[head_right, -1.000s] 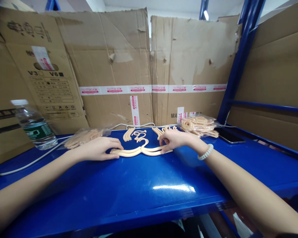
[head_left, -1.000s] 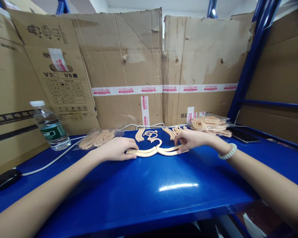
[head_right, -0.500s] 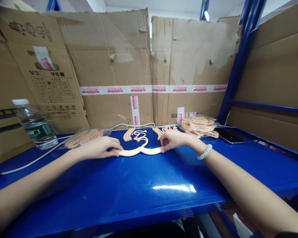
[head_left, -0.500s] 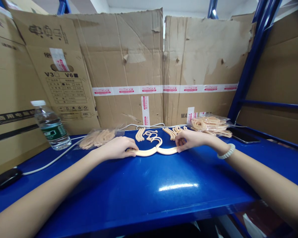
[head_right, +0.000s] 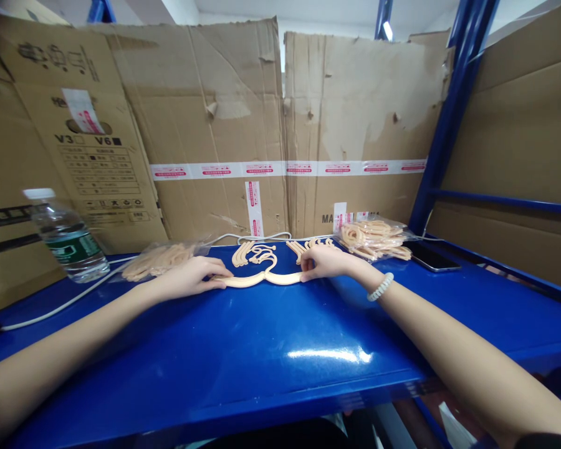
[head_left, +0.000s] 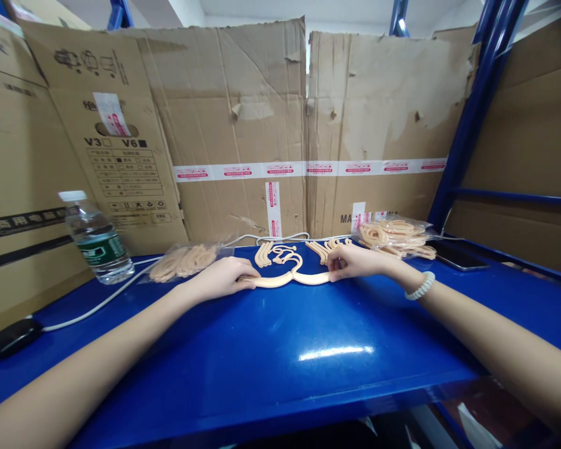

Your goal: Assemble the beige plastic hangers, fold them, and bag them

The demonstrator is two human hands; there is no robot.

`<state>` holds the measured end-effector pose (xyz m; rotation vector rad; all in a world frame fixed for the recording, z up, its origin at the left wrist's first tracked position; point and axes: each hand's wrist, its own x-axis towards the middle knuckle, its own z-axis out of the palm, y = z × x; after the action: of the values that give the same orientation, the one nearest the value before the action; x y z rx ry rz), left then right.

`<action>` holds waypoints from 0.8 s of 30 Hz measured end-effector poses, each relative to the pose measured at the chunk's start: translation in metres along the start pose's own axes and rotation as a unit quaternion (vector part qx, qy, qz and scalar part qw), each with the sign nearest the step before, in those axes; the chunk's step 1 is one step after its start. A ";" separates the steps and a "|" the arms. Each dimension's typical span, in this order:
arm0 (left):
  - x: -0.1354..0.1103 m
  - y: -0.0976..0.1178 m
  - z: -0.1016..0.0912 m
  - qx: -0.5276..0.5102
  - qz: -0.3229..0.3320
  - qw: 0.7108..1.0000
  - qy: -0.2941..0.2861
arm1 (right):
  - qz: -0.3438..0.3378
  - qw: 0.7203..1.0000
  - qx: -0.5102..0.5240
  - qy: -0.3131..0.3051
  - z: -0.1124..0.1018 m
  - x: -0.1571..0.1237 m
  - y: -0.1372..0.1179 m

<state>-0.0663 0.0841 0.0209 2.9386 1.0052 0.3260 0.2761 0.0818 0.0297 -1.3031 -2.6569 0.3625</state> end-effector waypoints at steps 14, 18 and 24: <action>-0.004 -0.009 -0.013 -0.061 -0.028 0.997 -0.045 | -0.014 1.000 0.023 -0.015 -0.015 -0.010 0.008; -0.003 -0.011 -0.012 -0.054 -0.021 0.997 -0.043 | -0.023 0.998 0.011 -0.050 -0.007 -0.005 0.012; -0.003 -0.010 -0.010 -0.051 -0.021 0.998 -0.043 | -0.022 0.998 0.022 -0.057 -0.004 -0.001 0.018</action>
<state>-0.0767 0.0902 0.0294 2.8100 1.0075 0.2388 0.2915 0.0917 0.0288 -1.2455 -2.7491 0.4997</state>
